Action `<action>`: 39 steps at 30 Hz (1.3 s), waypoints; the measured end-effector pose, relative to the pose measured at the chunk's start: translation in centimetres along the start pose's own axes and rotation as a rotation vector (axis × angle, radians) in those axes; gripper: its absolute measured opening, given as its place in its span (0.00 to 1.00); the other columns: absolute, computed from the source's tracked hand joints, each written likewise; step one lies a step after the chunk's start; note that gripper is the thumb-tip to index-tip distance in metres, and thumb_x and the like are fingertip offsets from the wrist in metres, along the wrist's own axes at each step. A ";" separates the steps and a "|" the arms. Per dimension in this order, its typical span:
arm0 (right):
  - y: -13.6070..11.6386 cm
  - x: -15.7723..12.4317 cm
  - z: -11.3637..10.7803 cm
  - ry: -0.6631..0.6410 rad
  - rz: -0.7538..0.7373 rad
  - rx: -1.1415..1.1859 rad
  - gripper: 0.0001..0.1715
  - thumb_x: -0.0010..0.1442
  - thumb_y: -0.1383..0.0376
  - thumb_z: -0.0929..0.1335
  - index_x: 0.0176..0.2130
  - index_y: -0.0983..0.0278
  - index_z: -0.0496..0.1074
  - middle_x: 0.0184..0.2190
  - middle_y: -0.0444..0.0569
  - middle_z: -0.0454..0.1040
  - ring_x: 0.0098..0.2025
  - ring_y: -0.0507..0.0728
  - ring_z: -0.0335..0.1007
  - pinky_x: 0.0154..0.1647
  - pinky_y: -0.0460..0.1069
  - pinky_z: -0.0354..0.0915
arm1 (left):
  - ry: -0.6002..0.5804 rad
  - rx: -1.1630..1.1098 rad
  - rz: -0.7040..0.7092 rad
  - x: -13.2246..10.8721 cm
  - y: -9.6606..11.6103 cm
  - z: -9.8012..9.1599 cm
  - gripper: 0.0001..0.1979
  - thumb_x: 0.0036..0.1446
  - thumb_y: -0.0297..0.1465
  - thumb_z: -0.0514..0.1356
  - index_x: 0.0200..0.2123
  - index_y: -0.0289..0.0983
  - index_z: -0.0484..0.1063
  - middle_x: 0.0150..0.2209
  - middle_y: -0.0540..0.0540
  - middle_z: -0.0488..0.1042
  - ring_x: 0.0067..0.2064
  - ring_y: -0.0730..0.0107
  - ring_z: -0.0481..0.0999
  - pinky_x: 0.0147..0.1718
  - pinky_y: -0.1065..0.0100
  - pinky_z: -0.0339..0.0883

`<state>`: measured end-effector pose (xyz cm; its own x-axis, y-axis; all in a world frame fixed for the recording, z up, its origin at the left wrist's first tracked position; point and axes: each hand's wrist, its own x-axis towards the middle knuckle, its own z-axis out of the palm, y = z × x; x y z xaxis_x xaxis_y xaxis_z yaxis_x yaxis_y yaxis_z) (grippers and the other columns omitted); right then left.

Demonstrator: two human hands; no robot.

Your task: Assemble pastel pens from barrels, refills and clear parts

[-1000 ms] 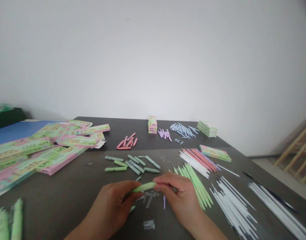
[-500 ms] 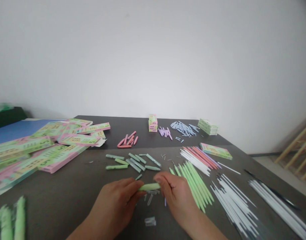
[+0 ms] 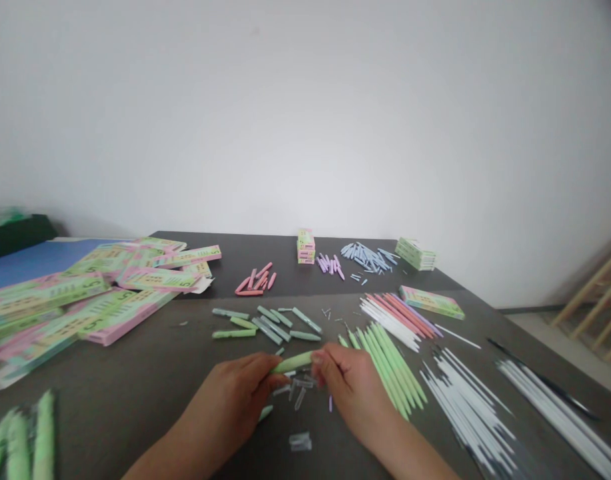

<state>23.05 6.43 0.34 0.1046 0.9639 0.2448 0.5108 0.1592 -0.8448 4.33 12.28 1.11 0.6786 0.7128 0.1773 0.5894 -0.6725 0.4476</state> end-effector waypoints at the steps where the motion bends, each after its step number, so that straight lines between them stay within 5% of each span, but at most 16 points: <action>1: -0.1 0.0 0.0 -0.004 -0.013 0.048 0.11 0.59 0.61 0.63 0.36 0.63 0.72 0.20 0.41 0.64 0.22 0.50 0.60 0.23 0.44 0.54 | -0.016 0.012 0.003 0.0 0.0 0.0 0.12 0.61 0.34 0.49 0.33 0.38 0.71 0.29 0.49 0.75 0.31 0.70 0.74 0.30 0.73 0.61; 3: -0.2 0.1 -0.1 -0.013 -0.029 0.118 0.11 0.57 0.65 0.65 0.41 0.61 0.72 0.25 0.42 0.68 0.26 0.50 0.63 0.25 0.43 0.56 | -0.045 0.044 0.010 0.0 0.1 0.0 0.12 0.61 0.33 0.49 0.32 0.38 0.70 0.29 0.49 0.75 0.31 0.70 0.74 0.29 0.73 0.60; 5: -0.4 0.1 -0.2 -0.022 -0.035 0.092 0.07 0.57 0.65 0.66 0.35 0.62 0.74 0.25 0.43 0.70 0.27 0.50 0.65 0.26 0.43 0.56 | -0.056 0.067 0.022 -0.2 0.1 0.1 0.11 0.61 0.32 0.48 0.32 0.39 0.70 0.29 0.49 0.75 0.31 0.69 0.75 0.29 0.73 0.60; 11: -0.6 0.0 0.2 0.006 -0.061 -0.180 0.15 0.61 0.63 0.62 0.26 0.64 0.71 0.19 0.43 0.67 0.22 0.50 0.61 0.24 0.44 0.51 | -0.053 0.146 0.034 -0.4 0.0 0.5 0.11 0.61 0.30 0.48 0.32 0.39 0.69 0.28 0.49 0.74 0.30 0.68 0.75 0.28 0.71 0.58; 15: -0.9 -0.3 0.1 0.002 -0.110 -0.087 0.07 0.59 0.67 0.64 0.36 0.63 0.72 0.24 0.43 0.70 0.24 0.50 0.63 0.25 0.43 0.55 | -0.055 0.113 -0.016 -0.2 0.3 0.0 0.11 0.60 0.31 0.49 0.31 0.38 0.69 0.28 0.48 0.74 0.30 0.68 0.74 0.28 0.71 0.58; 20: -0.7 -0.4 0.3 0.050 -0.100 0.067 0.07 0.56 0.69 0.65 0.34 0.61 0.74 0.25 0.43 0.73 0.27 0.50 0.66 0.28 0.43 0.59 | -0.098 -0.251 -0.093 0.3 0.3 -1.3 0.12 0.56 0.38 0.54 0.39 0.38 0.72 0.31 0.48 0.75 0.32 0.67 0.73 0.30 0.71 0.61; 23: -0.1 -0.2 0.5 0.107 -0.048 0.168 0.08 0.54 0.69 0.66 0.35 0.60 0.75 0.26 0.43 0.74 0.27 0.51 0.67 0.26 0.43 0.59 | -0.144 -0.635 -0.199 0.7 -0.8 -2.3 0.23 0.50 0.41 0.60 0.48 0.37 0.68 0.32 0.48 0.75 0.29 0.69 0.71 0.28 0.71 0.63; 29: 0.0 0.1 -0.5 0.145 -0.112 0.082 0.08 0.55 0.68 0.66 0.35 0.61 0.75 0.28 0.44 0.76 0.29 0.52 0.69 0.30 0.44 0.61 | -0.412 -0.812 -0.223 0.9 -3.2 -3.0 0.18 0.52 0.42 0.58 0.29 0.31 0.75 0.22 0.49 0.70 0.21 0.77 0.63 0.20 0.75 0.57; 33: -0.4 0.0 -1.0 0.116 -0.178 -0.083 0.08 0.58 0.66 0.64 0.33 0.64 0.73 0.24 0.44 0.73 0.27 0.51 0.67 0.28 0.44 0.58 | -0.313 -0.691 -0.251 0.9 -2.9 -2.6 0.16 0.50 0.39 0.58 0.32 0.31 0.75 0.19 0.52 0.67 0.20 0.77 0.62 0.19 0.76 0.56; 39: 0.0 0.4 -0.5 0.012 0.047 -0.056 0.26 0.63 0.55 0.58 0.20 0.64 0.65 0.13 0.40 0.59 0.18 0.49 0.57 0.20 0.43 0.50 | 0.044 -0.303 -0.052 0.6 -1.6 -3.1 0.12 0.55 0.33 0.53 0.36 0.38 0.76 0.30 0.48 0.76 0.32 0.69 0.73 0.32 0.72 0.64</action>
<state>23.56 6.73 0.65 0.1392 0.9674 0.2117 0.5524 0.1016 -0.8274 2.44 14.37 3.17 0.6271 0.7574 0.1821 0.4611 -0.5493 0.6969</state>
